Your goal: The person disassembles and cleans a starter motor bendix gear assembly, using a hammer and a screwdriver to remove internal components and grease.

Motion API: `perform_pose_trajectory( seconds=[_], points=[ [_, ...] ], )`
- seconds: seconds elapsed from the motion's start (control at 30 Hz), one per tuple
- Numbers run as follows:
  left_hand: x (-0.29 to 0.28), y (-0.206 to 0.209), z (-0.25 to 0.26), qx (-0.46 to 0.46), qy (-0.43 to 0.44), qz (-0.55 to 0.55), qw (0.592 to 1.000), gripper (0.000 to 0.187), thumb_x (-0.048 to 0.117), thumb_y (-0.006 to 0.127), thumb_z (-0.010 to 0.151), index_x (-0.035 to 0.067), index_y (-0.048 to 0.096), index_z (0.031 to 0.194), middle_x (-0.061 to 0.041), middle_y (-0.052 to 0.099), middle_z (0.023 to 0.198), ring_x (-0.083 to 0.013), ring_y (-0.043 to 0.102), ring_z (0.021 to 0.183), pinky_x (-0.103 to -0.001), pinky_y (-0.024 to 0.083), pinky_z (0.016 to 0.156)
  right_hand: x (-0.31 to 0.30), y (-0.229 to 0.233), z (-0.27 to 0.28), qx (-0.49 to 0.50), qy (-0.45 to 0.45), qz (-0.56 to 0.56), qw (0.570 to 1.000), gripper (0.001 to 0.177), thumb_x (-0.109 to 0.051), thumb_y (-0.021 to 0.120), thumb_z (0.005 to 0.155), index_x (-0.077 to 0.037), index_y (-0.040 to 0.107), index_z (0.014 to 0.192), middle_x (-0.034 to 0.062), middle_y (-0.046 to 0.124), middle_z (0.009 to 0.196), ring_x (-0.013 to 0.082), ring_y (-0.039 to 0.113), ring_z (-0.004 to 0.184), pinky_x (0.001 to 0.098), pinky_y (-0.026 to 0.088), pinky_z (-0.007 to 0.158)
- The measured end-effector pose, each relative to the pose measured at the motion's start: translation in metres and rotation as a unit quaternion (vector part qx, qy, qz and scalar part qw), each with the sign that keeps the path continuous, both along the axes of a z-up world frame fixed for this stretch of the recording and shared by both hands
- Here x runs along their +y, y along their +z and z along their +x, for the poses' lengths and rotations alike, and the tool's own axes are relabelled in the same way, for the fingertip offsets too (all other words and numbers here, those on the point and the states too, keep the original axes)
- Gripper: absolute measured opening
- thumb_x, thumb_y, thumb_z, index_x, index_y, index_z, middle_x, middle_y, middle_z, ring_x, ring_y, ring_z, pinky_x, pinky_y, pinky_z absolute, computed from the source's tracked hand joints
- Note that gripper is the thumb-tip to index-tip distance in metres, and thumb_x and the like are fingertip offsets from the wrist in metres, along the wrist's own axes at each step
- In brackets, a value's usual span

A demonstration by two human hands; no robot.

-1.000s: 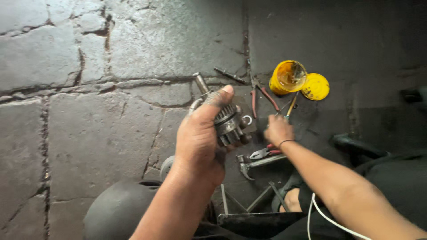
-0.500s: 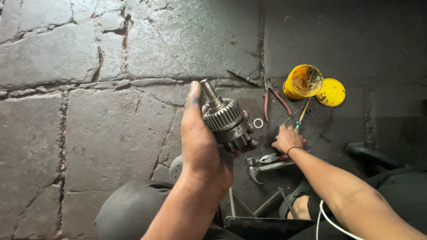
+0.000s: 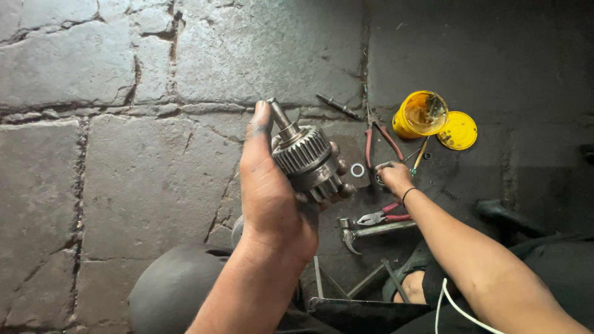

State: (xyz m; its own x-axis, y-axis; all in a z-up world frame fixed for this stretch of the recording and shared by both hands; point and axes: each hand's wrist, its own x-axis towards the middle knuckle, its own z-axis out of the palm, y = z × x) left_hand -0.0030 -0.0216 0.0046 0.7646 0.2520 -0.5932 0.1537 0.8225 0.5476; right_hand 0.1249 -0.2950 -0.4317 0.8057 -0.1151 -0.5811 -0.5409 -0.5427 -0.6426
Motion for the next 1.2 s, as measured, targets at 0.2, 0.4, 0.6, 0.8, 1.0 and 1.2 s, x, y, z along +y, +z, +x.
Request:
perform_pose_trajectory(
  seconds=[0.2, 0.4, 0.6, 0.8, 1.0, 1.2],
  points=[
    [-0.001, -0.002, -0.002, -0.005, 0.005, -0.004, 1.000, 0.052, 0.060, 0.052, 0.094, 0.010, 0.064, 0.093, -0.008, 0.068, 0.072, -0.0210, 0.066, 0.061, -0.037, 0.056, 0.056, 0.020, 0.016, -0.013, -0.047, 0.119, -0.158, 0.979, 0.047, -0.050, 0.081, 0.081, -0.007, 0.075, 0.098, 0.0145, 0.077, 0.093, 0.0290, 0.075, 0.087, 0.0402, 0.057, 0.079],
    [0.002, 0.000, -0.005, 0.025, -0.007, 0.000, 1.000, 0.057, 0.065, 0.052, 0.091, 0.009, 0.066, 0.089, -0.008, 0.068, 0.071, -0.0219, 0.066, 0.059, -0.037, 0.056, 0.053, 0.022, -0.022, -0.006, -0.056, 0.109, -0.188, 0.975, 0.032, -0.042, 0.082, 0.076, -0.019, 0.082, 0.097, 0.0077, 0.079, 0.097, 0.0268, 0.076, 0.090, 0.0399, 0.058, 0.082],
    [0.002, 0.000, -0.006, 0.034, -0.008, 0.004, 0.999, 0.057, 0.065, 0.049, 0.090, 0.011, 0.066, 0.087, -0.006, 0.068, 0.070, -0.0209, 0.066, 0.058, -0.037, 0.055, 0.052, 0.018, -0.027, -0.005, -0.046, 0.096, -0.159, 0.982, 0.033, -0.043, 0.083, 0.078, -0.018, 0.081, 0.100, 0.0082, 0.080, 0.097, 0.0270, 0.076, 0.091, 0.0395, 0.057, 0.084],
    [-0.005, -0.006, -0.004, 0.018, -0.001, -0.012, 1.000, 0.052, 0.063, 0.051, 0.093, 0.013, 0.065, 0.087, -0.005, 0.067, 0.070, -0.0197, 0.064, 0.057, -0.037, 0.054, 0.052, 0.036, -0.005, -0.005, -0.026, 0.095, -0.203, 0.974, 0.037, -0.042, 0.089, 0.073, -0.017, 0.080, 0.099, 0.0086, 0.078, 0.100, 0.0295, 0.074, 0.093, 0.0424, 0.056, 0.083],
    [-0.002, -0.009, -0.006, 0.008, -0.008, 0.002, 1.000, 0.055, 0.065, 0.049, 0.093, 0.013, 0.065, 0.084, -0.005, 0.067, 0.067, -0.0202, 0.062, 0.055, -0.037, 0.051, 0.049, 0.040, 0.011, -0.008, -0.064, -0.006, -0.083, 0.994, 0.028, -0.029, 0.087, 0.076, -0.009, 0.080, 0.094, 0.0106, 0.080, 0.093, 0.0238, 0.073, 0.080, 0.0389, 0.056, 0.073],
    [0.000, -0.004, -0.007, -0.005, 0.002, 0.006, 1.000, 0.055, 0.061, 0.046, 0.098, 0.011, 0.067, 0.089, -0.006, 0.070, 0.073, -0.0194, 0.066, 0.063, -0.035, 0.056, 0.061, 0.071, 0.084, 0.003, -0.066, -0.091, 0.135, 0.984, 0.023, -0.022, 0.084, 0.081, -0.011, 0.075, 0.099, 0.0015, 0.071, 0.083, 0.0141, 0.062, 0.065, 0.0340, 0.049, 0.055]
  ],
)
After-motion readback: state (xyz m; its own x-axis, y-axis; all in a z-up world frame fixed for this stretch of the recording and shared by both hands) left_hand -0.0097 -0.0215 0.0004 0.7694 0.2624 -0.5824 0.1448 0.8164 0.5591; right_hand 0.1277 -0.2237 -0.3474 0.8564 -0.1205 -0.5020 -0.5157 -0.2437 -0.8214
